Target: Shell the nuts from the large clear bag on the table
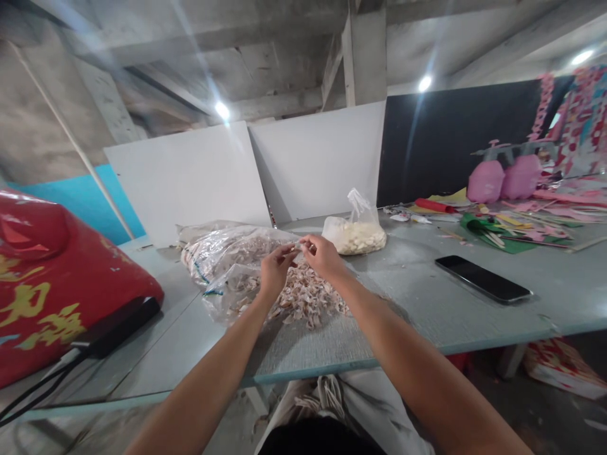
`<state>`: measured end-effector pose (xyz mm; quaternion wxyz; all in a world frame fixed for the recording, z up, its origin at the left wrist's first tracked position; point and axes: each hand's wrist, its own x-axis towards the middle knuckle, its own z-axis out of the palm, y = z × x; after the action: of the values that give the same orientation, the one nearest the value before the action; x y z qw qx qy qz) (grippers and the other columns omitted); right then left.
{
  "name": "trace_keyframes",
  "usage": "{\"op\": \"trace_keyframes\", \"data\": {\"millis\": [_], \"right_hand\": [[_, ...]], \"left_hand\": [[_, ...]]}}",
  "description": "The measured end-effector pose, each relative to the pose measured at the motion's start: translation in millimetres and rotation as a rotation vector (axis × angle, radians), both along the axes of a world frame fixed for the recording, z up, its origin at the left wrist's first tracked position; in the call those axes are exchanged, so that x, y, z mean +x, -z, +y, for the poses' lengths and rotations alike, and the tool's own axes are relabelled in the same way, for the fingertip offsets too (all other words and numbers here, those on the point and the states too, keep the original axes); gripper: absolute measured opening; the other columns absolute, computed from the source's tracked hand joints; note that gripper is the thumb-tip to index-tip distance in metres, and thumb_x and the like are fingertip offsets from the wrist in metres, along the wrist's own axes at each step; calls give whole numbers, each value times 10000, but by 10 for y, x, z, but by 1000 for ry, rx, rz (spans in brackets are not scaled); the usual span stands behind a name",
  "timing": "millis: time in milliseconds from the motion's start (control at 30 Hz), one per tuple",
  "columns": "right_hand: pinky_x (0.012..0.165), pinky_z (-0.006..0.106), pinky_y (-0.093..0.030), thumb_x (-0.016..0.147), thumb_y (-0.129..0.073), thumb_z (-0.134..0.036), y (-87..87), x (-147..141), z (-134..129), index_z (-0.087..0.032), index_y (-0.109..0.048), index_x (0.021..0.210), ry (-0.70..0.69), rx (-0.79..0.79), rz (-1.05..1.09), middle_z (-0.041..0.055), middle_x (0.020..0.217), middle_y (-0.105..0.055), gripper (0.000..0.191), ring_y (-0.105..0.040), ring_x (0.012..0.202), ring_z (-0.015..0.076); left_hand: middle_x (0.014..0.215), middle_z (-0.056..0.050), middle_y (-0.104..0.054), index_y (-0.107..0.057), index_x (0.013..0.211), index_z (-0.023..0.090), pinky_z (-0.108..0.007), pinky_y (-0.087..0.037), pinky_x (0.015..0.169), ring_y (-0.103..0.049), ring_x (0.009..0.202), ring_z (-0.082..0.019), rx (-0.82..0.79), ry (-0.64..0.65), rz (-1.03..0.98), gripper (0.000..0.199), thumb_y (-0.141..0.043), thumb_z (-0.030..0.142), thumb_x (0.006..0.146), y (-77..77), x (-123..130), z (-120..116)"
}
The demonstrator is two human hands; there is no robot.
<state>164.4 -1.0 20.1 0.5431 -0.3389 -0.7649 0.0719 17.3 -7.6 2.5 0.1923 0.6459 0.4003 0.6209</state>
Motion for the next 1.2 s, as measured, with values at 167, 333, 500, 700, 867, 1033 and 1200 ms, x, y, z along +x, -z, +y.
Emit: {"op": "trace_keyframes", "data": {"millis": [167,333,500,700,867,1033,1200], "right_hand": [[650,221,-411,816,-497,-283,30,2,54,-174,-685,866,-45,40,-87,37,780,-637,224,-567,698,130],[636,214,-399,795,-494,-240,31,5,61,-178,-687,782,-9,41,-150,27,734,-638,203,-560,679,131],[622,213,-387,723,-495,-154,42,-54,43,-169,-663,741,111,61,-197,26,695,-620,170,-535,642,127],[612,225,-404,691,-500,-184,58,-79,48,-167,-625,760,161,22,-68,30,693,-627,144,-553,644,140],[593,225,-408,690,-499,-239,25,5,75,-171,-600,722,174,-70,93,8,636,-611,126,-558,603,135],[561,224,-377,749,-469,-297,4,83,86,-183,-576,699,228,-55,137,8,603,-598,164,-539,567,134],[530,223,-357,801,-459,-346,-11,91,61,-176,-573,710,191,-78,68,4,576,-564,224,-508,520,122]], "left_hand": [[698,-41,-675,-665,1004,170,-213,-436,534,-600,542,-127,41,-12,116,288,-570,309,771,66,-47,66],[649,-33,-654,-676,1000,188,-221,-433,559,-586,539,-130,98,-31,207,268,-562,291,781,79,-80,70],[642,-29,-650,-690,966,202,-225,-428,574,-579,543,-131,132,-51,274,234,-567,266,777,55,-78,32],[593,-13,-633,-676,957,185,-213,-424,541,-592,532,-131,59,-6,162,233,-559,274,776,41,-38,25],[825,-36,-675,-646,924,175,-213,-465,546,-597,553,-106,51,64,-36,228,-581,314,755,19,-29,29],[865,-39,-664,-629,923,164,-230,-517,596,-600,612,-101,50,92,-191,242,-594,312,735,12,-44,39],[836,-24,-663,-650,913,172,-229,-517,598,-585,585,-88,71,83,-153,234,-618,297,718,-2,-47,16]]}}
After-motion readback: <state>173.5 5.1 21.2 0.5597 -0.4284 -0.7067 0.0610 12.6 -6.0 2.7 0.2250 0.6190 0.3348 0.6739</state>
